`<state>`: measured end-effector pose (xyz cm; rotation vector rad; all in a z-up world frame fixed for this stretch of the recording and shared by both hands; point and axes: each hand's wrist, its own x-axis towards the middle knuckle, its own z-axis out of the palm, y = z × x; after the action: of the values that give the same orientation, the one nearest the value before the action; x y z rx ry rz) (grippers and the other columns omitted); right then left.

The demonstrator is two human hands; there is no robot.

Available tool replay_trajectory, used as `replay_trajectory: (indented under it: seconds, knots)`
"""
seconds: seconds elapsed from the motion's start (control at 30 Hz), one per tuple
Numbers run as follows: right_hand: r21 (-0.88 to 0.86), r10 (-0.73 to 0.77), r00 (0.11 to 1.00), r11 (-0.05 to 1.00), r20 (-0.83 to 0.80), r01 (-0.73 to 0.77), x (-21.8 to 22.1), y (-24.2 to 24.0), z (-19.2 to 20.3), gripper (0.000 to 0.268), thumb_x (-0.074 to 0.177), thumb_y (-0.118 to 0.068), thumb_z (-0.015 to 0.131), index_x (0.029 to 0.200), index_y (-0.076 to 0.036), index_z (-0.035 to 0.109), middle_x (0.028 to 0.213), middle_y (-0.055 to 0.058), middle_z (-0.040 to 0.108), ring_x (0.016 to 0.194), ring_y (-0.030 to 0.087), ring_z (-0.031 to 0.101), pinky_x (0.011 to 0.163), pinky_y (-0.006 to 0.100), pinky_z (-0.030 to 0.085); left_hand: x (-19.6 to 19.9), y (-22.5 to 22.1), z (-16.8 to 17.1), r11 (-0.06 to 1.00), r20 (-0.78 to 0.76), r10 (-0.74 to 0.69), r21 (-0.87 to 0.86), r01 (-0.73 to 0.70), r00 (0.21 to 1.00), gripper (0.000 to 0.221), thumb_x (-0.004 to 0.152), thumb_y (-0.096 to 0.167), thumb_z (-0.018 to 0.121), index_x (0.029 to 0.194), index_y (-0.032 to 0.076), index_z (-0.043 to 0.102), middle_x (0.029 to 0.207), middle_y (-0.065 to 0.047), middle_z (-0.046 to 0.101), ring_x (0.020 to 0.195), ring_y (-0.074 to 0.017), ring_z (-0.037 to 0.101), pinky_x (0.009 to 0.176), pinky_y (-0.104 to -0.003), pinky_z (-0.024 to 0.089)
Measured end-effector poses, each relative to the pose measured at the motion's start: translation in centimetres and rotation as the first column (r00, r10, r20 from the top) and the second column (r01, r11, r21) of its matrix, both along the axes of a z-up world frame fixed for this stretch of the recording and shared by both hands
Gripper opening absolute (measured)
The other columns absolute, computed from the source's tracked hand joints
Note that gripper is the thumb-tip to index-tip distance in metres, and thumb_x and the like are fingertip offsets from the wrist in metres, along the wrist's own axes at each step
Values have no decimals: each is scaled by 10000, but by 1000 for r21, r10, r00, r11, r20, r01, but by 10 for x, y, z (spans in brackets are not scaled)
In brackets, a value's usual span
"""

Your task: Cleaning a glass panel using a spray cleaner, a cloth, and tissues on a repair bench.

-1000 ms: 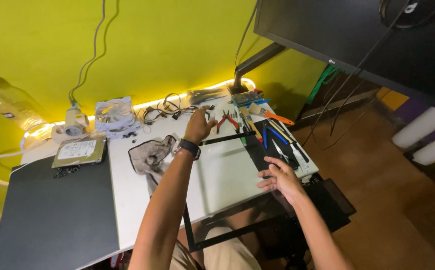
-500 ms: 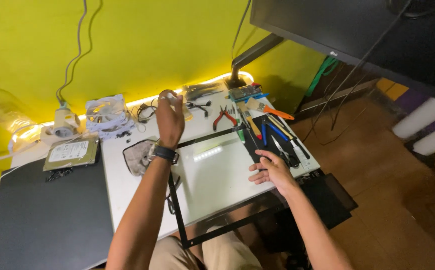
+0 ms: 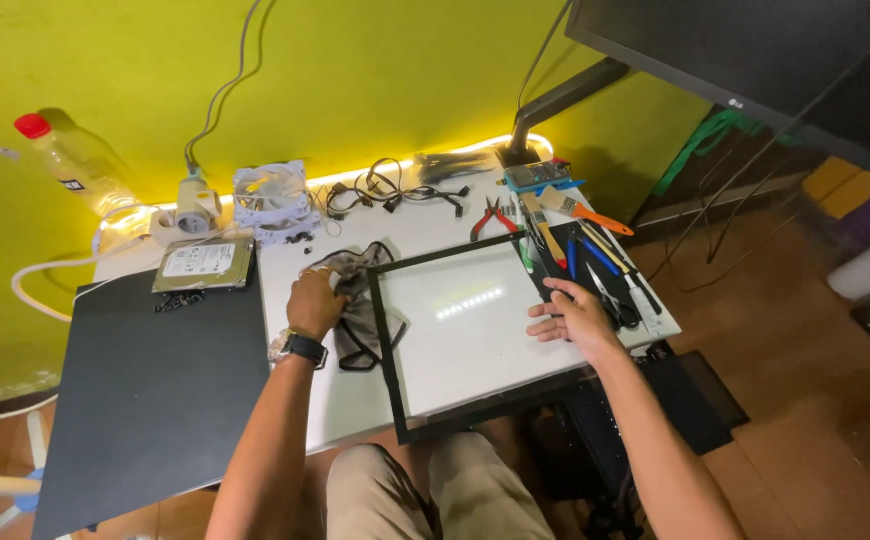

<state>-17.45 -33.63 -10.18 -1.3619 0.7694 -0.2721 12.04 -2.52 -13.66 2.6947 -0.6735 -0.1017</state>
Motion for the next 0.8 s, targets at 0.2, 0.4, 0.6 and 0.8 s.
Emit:
replay_trajectory:
  seconds: [0.2, 0.4, 0.6, 0.8]
  knots:
    - [22, 25, 1000, 999, 3, -25, 22, 15, 1, 425, 1076, -146, 396, 1496, -97, 435, 1039, 346, 710, 797, 480, 733, 624, 510, 635, 9, 8, -12, 960, 107, 254, -150, -237, 961, 372, 882, 98, 591, 1230, -4, 673, 1034, -230, 671, 1027, -453, 684, 829, -547, 607]
    - [27, 82, 997, 996, 7, -82, 53, 35, -11, 426, 1077, -155, 396, 1499, -105, 423, 1042, 354, 706, 804, 487, 732, 631, 520, 641, 32, 57, -5, 863, 174, 491, -234, -448, 854, 334, 894, 144, 609, 1184, 13, 709, 1016, -182, 658, 1054, -388, 652, 806, -512, 611]
    - [39, 106, 994, 994, 9, -106, 76, 61, -13, 447, 1069, -162, 401, 1512, -100, 401, 1060, 373, 689, 823, 511, 723, 643, 519, 645, 44, 114, -19, 854, 152, 512, -196, -482, 845, 386, 847, 112, 611, 1193, -8, 733, 962, -218, 681, 970, -403, 681, 760, -533, 614]
    - [20, 110, 994, 994, 24, -110, 98, 70, -28, 450, 1072, -167, 401, 1516, -98, 403, 971, 305, 650, 812, 527, 715, 658, 537, 654, 29, 144, -27, 845, 158, 521, -234, -481, 839, 391, 833, 102, 619, 1190, -24, 717, 991, -249, 674, 981, -459, 672, 769, -585, 602]
